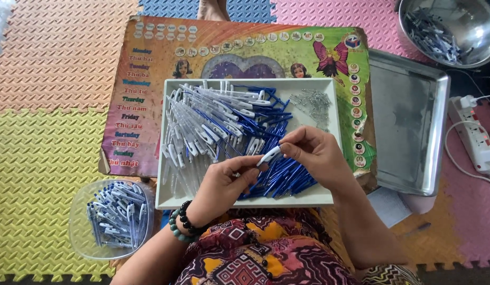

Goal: Assembling plastic pens by manually joining barrels and caps/refills from a tray.

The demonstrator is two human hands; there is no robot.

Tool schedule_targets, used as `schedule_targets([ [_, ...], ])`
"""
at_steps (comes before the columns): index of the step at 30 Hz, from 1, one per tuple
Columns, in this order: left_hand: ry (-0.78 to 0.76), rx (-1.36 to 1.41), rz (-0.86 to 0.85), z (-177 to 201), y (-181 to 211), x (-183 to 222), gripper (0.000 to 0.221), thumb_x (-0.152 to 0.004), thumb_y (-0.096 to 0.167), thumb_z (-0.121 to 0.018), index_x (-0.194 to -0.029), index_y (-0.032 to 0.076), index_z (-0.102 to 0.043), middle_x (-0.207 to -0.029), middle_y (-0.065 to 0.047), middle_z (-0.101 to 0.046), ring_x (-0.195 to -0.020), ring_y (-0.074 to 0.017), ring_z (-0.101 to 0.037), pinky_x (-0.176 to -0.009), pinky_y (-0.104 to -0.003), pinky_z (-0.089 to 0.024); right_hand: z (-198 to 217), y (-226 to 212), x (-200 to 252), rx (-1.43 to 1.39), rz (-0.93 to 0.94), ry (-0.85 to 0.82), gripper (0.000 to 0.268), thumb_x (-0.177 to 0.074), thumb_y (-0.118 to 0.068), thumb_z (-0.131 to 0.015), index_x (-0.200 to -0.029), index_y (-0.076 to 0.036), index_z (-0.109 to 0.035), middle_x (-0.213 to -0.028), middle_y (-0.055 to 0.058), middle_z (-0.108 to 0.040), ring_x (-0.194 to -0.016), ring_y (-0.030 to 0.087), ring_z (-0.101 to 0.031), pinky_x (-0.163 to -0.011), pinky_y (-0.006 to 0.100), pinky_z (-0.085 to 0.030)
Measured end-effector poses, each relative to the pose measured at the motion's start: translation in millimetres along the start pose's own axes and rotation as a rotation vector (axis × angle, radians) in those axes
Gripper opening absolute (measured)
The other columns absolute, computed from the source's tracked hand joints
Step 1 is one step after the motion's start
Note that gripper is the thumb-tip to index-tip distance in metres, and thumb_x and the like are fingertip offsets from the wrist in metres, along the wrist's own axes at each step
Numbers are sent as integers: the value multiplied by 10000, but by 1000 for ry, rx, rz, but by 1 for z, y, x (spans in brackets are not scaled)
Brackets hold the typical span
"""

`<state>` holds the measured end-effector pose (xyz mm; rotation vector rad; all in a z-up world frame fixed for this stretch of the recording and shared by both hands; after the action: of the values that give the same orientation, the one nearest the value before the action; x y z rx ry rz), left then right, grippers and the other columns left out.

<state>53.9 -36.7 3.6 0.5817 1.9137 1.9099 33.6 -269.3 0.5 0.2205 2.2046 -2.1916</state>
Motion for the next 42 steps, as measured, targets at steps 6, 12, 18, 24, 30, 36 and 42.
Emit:
schedule_targets([
  [6, 52, -90, 3, 11, 5, 4, 419, -1033, 97, -759, -1451, 61, -774, -1157, -225, -883, -993, -311, -868, -784, -435, -744, 24, -27, -1, 180, 35, 118, 238, -964, -31, -896, -1178, 39, -820, -988, 135, -826, -906, 144, -755, -883, 338, -656],
  [12, 401, -809, 94, 183, 22, 61, 432, -1053, 63, -759, -1470, 155, -695, -1364, -61, -818, -1052, -226, -833, -879, -336, -696, 95, -13, 2, 1094, 301, 186, 143, -1037, -148, -909, -1156, -80, -870, -1053, 59, -837, -1015, 262, -687, -859, 414, -560],
  [18, 497, -969, 705, 378, -150, 152, 470, -964, 135, -818, -1432, 132, -771, -1176, -115, -898, -919, -346, -838, -873, -471, -589, 89, 44, -7, 1194, 177, 63, 169, -988, -196, -903, -1137, -118, -883, -1039, 38, -861, -982, 248, -689, -914, 424, -579],
  [24, 455, -613, 1075, 400, -298, 191, 578, -920, -80, -841, -1477, -17, -699, -1184, -279, -876, -867, -358, -795, -698, -466, -633, 63, 60, -21, 1446, 159, 39, 245, -1022, -386, -864, -1208, -227, -876, -1016, 27, -794, -943, 231, -680, -731, 369, -546],
  [30, 301, -1315, 1014, 377, -213, 158, 517, -1027, 387, -790, -1350, -16, -830, -1512, -271, -752, -1419, -422, -695, -1236, -521, -531, 63, 56, -24, 1267, 191, 8, 122, -1003, -229, -884, -1059, -125, -853, -1040, 76, -813, -990, 249, -709, -808, 383, -600],
  [36, 804, -1435, -386, 296, -45, 88, 152, -1252, -76, -892, -1403, -63, -896, -1242, -221, -901, -1034, -257, -845, -826, -302, -689, 82, 6, -17, 868, 356, 220, 108, -1119, -16, -774, -1213, 4, -726, -1131, 171, -740, -931, 241, -684, -799, 314, -629],
  [42, 390, -1289, -656, 142, -1, -2, 356, -1024, 76, -794, -1259, 330, -877, -1258, 74, -852, -946, -212, -823, -811, -354, -691, 108, 22, -21, 807, 354, 384, 146, -1141, -33, -773, -1266, -45, -847, -1052, 185, -724, -943, 343, -710, -826, 414, -610],
])
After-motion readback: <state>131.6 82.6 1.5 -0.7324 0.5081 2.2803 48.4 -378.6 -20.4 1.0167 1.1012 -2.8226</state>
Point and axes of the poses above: each hand's wrist, its own x-axis away from the middle knuckle, its own z-axis out of the back of the hand, y = z × x, the point moved 6 cm from there along -x, towards the middle knuckle
